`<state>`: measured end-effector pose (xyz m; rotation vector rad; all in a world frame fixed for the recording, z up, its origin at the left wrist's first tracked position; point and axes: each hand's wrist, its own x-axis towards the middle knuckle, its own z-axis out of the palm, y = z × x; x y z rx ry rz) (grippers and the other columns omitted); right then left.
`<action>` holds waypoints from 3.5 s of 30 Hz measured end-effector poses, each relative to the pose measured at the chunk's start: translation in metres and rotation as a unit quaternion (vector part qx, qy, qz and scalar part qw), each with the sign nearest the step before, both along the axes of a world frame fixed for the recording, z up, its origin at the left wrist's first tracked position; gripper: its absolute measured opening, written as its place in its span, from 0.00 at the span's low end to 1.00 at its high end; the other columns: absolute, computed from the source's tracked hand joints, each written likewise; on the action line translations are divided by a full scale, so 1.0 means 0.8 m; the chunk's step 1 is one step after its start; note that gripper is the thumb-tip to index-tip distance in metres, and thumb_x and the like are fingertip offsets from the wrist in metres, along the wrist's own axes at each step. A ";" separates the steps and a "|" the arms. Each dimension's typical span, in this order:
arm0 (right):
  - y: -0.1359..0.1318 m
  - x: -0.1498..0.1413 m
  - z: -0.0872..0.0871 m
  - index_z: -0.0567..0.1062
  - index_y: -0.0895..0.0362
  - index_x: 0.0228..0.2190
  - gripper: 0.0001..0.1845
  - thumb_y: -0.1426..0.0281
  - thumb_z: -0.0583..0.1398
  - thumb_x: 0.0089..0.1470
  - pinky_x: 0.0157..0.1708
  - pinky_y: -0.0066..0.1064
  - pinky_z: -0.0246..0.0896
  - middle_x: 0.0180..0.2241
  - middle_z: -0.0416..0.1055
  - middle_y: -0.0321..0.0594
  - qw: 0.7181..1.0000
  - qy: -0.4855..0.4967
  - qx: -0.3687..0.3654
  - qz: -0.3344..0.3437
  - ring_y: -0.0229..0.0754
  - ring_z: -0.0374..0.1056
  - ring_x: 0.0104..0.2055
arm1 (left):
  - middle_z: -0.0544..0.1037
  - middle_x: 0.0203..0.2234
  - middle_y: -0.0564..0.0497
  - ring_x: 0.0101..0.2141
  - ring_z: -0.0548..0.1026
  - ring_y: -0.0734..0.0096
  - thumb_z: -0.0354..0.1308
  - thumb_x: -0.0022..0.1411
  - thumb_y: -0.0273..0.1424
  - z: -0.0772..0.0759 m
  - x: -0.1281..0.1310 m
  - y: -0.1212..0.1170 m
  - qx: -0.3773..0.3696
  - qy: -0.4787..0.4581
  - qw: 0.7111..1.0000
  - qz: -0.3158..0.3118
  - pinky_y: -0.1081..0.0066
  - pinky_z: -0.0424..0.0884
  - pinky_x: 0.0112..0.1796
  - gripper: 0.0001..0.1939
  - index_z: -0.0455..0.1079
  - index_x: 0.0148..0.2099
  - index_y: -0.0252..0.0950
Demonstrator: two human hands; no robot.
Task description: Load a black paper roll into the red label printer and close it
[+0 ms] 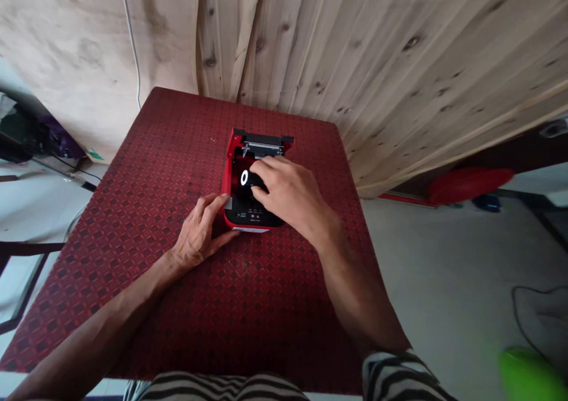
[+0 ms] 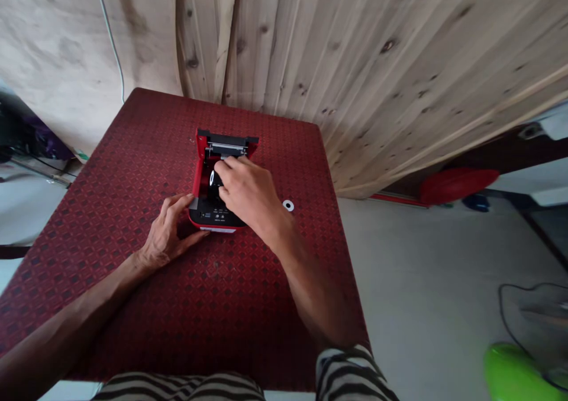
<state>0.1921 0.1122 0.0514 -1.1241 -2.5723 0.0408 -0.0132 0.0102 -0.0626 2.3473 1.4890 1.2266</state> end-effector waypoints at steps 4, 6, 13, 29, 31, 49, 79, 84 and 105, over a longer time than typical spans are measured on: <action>-0.037 0.052 0.027 0.79 0.50 0.46 0.14 0.70 0.69 0.58 0.48 0.45 0.78 0.44 0.82 0.39 0.976 0.215 -0.041 -0.017 0.50 0.79 0.45 | 0.74 0.57 0.39 0.54 0.80 0.56 0.66 0.69 0.43 -0.001 -0.001 0.001 -0.002 0.002 1.000 0.004 0.58 0.83 0.52 0.41 0.51 0.75 0.40; -0.064 0.079 0.024 0.79 0.47 0.49 0.17 0.65 0.71 0.57 0.47 0.45 0.79 0.45 0.83 0.38 0.947 0.301 -0.109 -0.018 0.49 0.80 0.45 | 0.73 0.57 0.38 0.56 0.79 0.55 0.66 0.69 0.43 -0.001 -0.002 0.001 -0.003 0.005 1.000 0.004 0.58 0.84 0.52 0.41 0.51 0.75 0.40; -0.157 0.091 -0.085 0.81 0.49 0.46 0.15 0.70 0.69 0.55 0.49 0.43 0.79 0.45 0.86 0.38 0.886 0.347 -0.296 -0.078 0.48 0.83 0.47 | 0.73 0.59 0.36 0.58 0.78 0.51 0.68 0.68 0.44 -0.005 -0.004 0.004 0.014 0.014 1.000 0.000 0.56 0.83 0.53 0.45 0.49 0.76 0.40; -0.139 0.149 -0.127 0.83 0.51 0.46 0.14 0.60 0.69 0.60 0.45 0.40 0.79 0.45 0.84 0.42 0.836 0.432 -0.267 -0.210 0.44 0.81 0.44 | 0.73 0.58 0.38 0.52 0.79 0.55 0.75 0.60 0.43 -0.006 -0.010 0.010 0.023 0.008 1.000 0.014 0.58 0.82 0.49 0.48 0.55 0.74 0.42; -0.113 0.168 -0.137 0.81 0.51 0.48 0.17 0.61 0.69 0.59 0.45 0.41 0.78 0.47 0.83 0.44 0.829 0.449 -0.177 -0.283 0.45 0.80 0.45 | 0.74 0.57 0.38 0.55 0.78 0.52 0.75 0.60 0.43 -0.006 -0.010 0.010 0.032 0.015 0.999 0.014 0.57 0.82 0.49 0.48 0.54 0.74 0.42; -0.084 0.157 0.020 0.81 0.46 0.53 0.20 0.56 0.70 0.62 0.50 0.46 0.78 0.46 0.83 0.38 0.938 0.249 -0.236 0.054 0.49 0.80 0.46 | 0.71 0.58 0.35 0.57 0.77 0.51 0.70 0.66 0.43 -0.005 -0.006 0.006 0.019 0.006 1.000 0.000 0.58 0.83 0.50 0.46 0.51 0.76 0.40; 0.009 -0.017 0.009 0.83 0.64 0.44 0.24 0.90 0.51 0.60 0.50 0.42 0.70 0.43 0.83 0.55 0.978 -0.152 -0.139 0.015 0.52 0.77 0.49 | 0.73 0.57 0.37 0.57 0.78 0.54 0.68 0.68 0.43 -0.005 -0.003 0.004 0.015 -0.003 1.000 -0.007 0.60 0.83 0.51 0.43 0.52 0.75 0.37; -0.033 0.024 0.015 0.80 0.60 0.53 0.21 0.84 0.55 0.65 0.59 0.44 0.69 0.51 0.82 0.47 0.987 0.017 -0.146 0.069 0.48 0.76 0.53 | 0.72 0.58 0.37 0.53 0.79 0.53 0.66 0.67 0.51 -0.004 -0.006 -0.001 -0.022 -0.031 0.999 -0.009 0.54 0.83 0.50 0.47 0.49 0.77 0.40; -0.088 0.022 -0.053 0.83 0.57 0.42 0.18 0.78 0.53 0.73 0.42 0.38 0.69 0.35 0.77 0.43 0.991 0.092 0.093 0.001 0.45 0.68 0.40 | 0.79 0.56 0.44 0.55 0.77 0.56 0.47 0.79 0.40 0.114 -0.007 0.067 -0.004 0.120 0.991 -0.058 0.55 0.68 0.55 0.21 0.71 0.65 0.41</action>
